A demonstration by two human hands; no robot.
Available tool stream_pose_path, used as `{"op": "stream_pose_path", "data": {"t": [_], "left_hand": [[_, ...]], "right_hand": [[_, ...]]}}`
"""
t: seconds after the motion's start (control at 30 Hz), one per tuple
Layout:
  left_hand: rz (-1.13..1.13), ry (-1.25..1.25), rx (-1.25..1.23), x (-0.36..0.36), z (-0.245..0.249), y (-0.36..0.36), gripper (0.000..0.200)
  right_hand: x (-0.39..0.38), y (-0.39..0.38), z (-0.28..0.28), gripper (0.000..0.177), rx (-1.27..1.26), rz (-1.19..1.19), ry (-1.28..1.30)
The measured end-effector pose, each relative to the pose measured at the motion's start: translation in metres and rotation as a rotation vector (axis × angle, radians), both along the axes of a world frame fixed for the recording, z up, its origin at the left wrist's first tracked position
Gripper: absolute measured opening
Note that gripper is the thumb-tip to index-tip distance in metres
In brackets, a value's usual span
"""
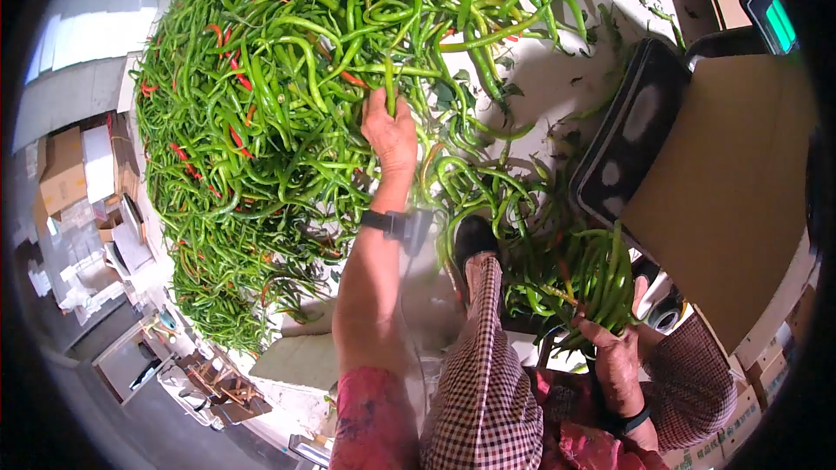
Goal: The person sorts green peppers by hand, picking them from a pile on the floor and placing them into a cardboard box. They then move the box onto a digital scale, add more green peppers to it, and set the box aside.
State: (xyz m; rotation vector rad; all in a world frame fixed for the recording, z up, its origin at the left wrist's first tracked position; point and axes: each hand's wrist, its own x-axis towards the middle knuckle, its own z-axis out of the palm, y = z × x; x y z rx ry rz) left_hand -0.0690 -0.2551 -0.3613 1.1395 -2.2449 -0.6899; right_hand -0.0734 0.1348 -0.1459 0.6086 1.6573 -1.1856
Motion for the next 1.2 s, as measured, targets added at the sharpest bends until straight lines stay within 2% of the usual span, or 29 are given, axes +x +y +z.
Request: {"op": "stream_pose_path", "data": {"t": [0.07, 0.1, 0.13, 0.2, 0.23, 0.27, 0.33, 0.37, 0.43, 0.53, 0.57, 0.67, 0.7, 0.73, 0.8, 0.83, 0.9, 0.93, 1.0, 1.03, 1.13, 1.2], "left_hand": [[-0.191, -0.026, -0.17, -0.022, 0.007, -0.01, 0.021], [-0.287, -0.11, -0.278, -0.03, 0.008, -0.018, 0.027], [-0.287, -0.11, -0.277, -0.033, 0.002, -0.027, 0.027], [-0.357, -0.437, -0.418, -0.033, -0.023, -0.043, 0.029], [-0.363, -0.569, -0.411, -0.033, -0.03, -0.045, 0.029], [-0.366, -0.565, -0.414, -0.035, -0.019, -0.038, 0.029], [-0.476, -0.718, -0.416, -0.031, 0.005, -0.015, 0.038], [-0.481, -0.718, -0.42, -0.025, 0.013, -0.004, 0.038], [-0.661, -0.65, -0.344, -0.011, 0.03, 0.017, 0.043], [-0.629, -0.544, -0.28, -0.011, 0.064, 0.032, 0.044], [-0.643, -0.464, -0.325, -0.016, 0.069, 0.03, 0.039], [-0.538, -0.452, -0.247, -0.041, 0.053, 0.019, 0.033], [-0.36, -0.426, 0.077, -0.056, 0.047, 0.015, 0.024], [-0.364, -0.426, 0.08, -0.064, 0.039, 0.006, 0.024], [-0.233, -0.202, 0.315, -0.073, 0.024, -0.015, 0.025], [-0.235, -0.203, 0.32, -0.078, 0.024, -0.018, 0.025], [-0.199, -0.477, 0.096, -0.084, 0.026, -0.026, 0.029], [-0.199, -0.481, 0.094, -0.084, 0.02, -0.034, 0.029], [-0.112, -0.675, 0.113, -0.081, 0.004, -0.046, 0.034], [-0.115, -0.742, 0.154, -0.083, 0.01, -0.045, 0.04], [-0.112, -0.845, 0.252, -0.085, -0.013, -0.059, 0.045], [-0.114, -0.866, 0.294, -0.086, -0.027, -0.075, 0.043]], "right_hand": [[0.004, -0.004, -0.004, 0.064, -0.002, -0.011, 0.16], [-0.005, -0.016, 0.006, 0.042, 0.001, -0.057, 0.063], [-0.006, -0.017, 0.007, 0.042, 0.003, -0.057, 0.063], [-0.009, -0.019, 0.007, 0.045, -0.053, -0.078, 0.084], [-0.009, -0.02, 0.005, 0.045, -0.056, -0.083, 0.089], [-0.007, -0.019, 0.002, 0.044, -0.063, -0.1, 0.132], [-0.004, -0.014, -0.004, 0.043, -0.069, -0.122, 0.174], [-0.003, -0.011, -0.006, 0.042, -0.051, -0.104, 0.165], [-0.004, -0.009, -0.008, 0.042, -0.032, -0.085, 0.15], [-0.007, -0.01, -0.008, 0.041, -0.068, -0.096, 0.129], [-0.008, -0.008, -0.009, 0.039, -0.036, -0.075, 0.094], [-0.006, -0.007, -0.011, 0.036, -0.008, -0.085, 0.086], [-0.006, -0.007, -0.012, 0.035, -0.012, -0.115, 0.114], [-0.006, -0.006, -0.013, 0.035, -0.007, -0.117, 0.114], [-0.007, -0.004, -0.015, 0.035, -0.01, -0.101, 0.134], [-0.007, -0.003, -0.014, 0.035, -0.005, -0.103, 0.133], [-0.007, -0.004, -0.015, 0.035, 0.0, -0.157, 0.095], [-0.006, -0.005, -0.017, 0.035, -0.002, -0.157, 0.091], [-0.005, -0.005, -0.022, 0.035, -0.005, -0.108, 0.146], [-0.005, -0.007, -0.021, 0.035, -0.004, -0.105, 0.145], [-0.005, -0.01, -0.02, 0.036, -0.062, -0.154, 0.102], [0.002, -0.002, -0.026, 0.115, -0.057, -0.253, 0.033]]}}
